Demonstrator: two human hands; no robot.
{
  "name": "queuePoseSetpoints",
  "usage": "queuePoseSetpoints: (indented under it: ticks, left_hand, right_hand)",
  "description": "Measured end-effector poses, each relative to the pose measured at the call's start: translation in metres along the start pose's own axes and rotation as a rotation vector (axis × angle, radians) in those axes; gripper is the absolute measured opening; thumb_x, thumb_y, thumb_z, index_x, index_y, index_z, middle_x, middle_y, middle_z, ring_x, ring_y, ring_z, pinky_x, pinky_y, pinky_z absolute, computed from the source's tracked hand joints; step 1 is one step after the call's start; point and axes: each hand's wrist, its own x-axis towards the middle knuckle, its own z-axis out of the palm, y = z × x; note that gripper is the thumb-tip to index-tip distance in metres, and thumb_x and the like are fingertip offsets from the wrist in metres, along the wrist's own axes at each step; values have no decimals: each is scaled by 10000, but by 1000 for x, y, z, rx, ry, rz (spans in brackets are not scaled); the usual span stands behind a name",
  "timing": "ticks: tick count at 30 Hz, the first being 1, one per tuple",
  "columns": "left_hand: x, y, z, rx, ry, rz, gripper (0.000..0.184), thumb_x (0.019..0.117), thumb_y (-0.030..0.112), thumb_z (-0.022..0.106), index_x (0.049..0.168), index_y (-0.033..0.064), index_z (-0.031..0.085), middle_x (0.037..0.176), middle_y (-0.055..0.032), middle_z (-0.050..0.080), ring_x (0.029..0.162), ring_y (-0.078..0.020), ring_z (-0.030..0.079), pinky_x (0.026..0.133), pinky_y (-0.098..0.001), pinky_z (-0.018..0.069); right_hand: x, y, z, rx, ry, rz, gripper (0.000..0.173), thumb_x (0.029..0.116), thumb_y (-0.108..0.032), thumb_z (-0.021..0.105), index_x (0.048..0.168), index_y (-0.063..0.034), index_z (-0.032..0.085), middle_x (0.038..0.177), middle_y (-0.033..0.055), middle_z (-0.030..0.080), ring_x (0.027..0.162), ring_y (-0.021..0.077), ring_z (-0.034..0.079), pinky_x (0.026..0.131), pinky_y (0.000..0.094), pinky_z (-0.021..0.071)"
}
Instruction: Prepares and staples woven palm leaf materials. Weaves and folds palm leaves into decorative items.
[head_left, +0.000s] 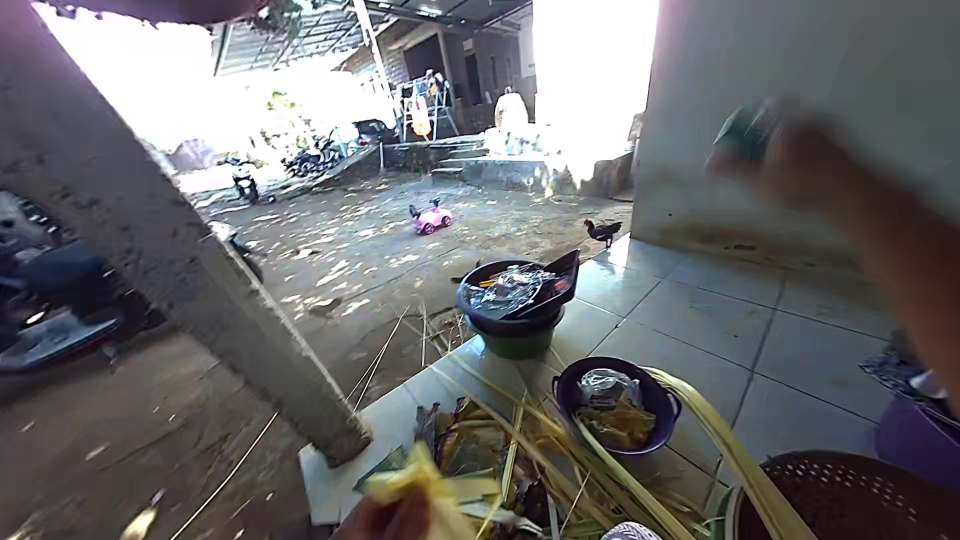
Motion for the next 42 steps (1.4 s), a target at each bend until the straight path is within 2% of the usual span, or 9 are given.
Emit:
queuePoseSetpoints:
  ticks: [2,4,6,8,10,14,23,37,42]
  left_hand:
    - [-5,18,29,23,-30,-24,134,876,-23,617,934,78,684,753,95,710,660,-5,672,638,-210,591]
    - [-16,29,40,42,-95,-27,83,886,10,638,944,44,686,760,79,705,663,-1,669,639,-203,590]
    - [-26,32,41,27,-178,-11,46,905,30,657,941,38,683,776,74,706,682,4,672,652,-198,590]
    - [-38,35,37,16,-235,14,20,917,41,666,928,38,682,785,72,703,700,9,671,661,-190,586]
    - [-49,37,29,13,-266,46,19,926,46,668,933,32,680,811,68,706,733,11,678,686,-187,591]
    - [-63,39,13,-5,-248,93,36,930,52,678,935,17,678,832,53,713,759,6,683,706,-190,595]
    - [-77,43,-1,-51,-238,171,95,915,28,699,985,-26,664,863,22,713,785,-6,683,719,-186,593]
    - [-87,50,-9,-41,-268,195,128,915,-1,692,1024,-59,660,887,2,726,805,-5,695,748,-184,600]
    - [-81,44,-22,-29,-106,127,80,903,11,688,978,39,679,805,68,715,690,-10,684,643,-194,602]
  right_hand:
    - [-94,-45,91,292,-348,-173,412,1011,-279,650,1281,21,562,944,196,666,801,328,660,719,541,548]
    - [-178,-91,142,586,-602,-227,638,981,-564,528,1304,-17,594,960,98,682,753,164,634,679,393,549]
    - [-231,-124,157,816,-618,-253,796,922,-747,466,1283,-53,617,954,0,671,715,4,583,625,224,516]
    - [-252,-143,156,919,-563,-384,733,951,-726,447,1265,-89,624,1006,-27,669,799,-62,601,684,146,530]
    - [-256,-157,149,882,-550,-491,686,970,-694,456,1270,-102,628,1056,-12,682,891,-47,622,759,154,540]
    - [-256,-178,140,792,-604,-601,622,967,-678,479,1125,-100,646,922,-31,642,805,-44,580,687,131,491]
    - [-257,-199,127,738,-593,-754,527,994,-626,486,1001,-122,640,831,-50,602,754,-62,561,642,100,458]
    - [-257,-202,119,710,-570,-863,517,1001,-594,501,1007,-98,648,816,-37,603,754,-87,551,658,59,438]
    - [-257,-184,127,820,-639,-733,589,997,-623,488,1088,-61,641,852,-41,621,775,-97,557,678,73,463]
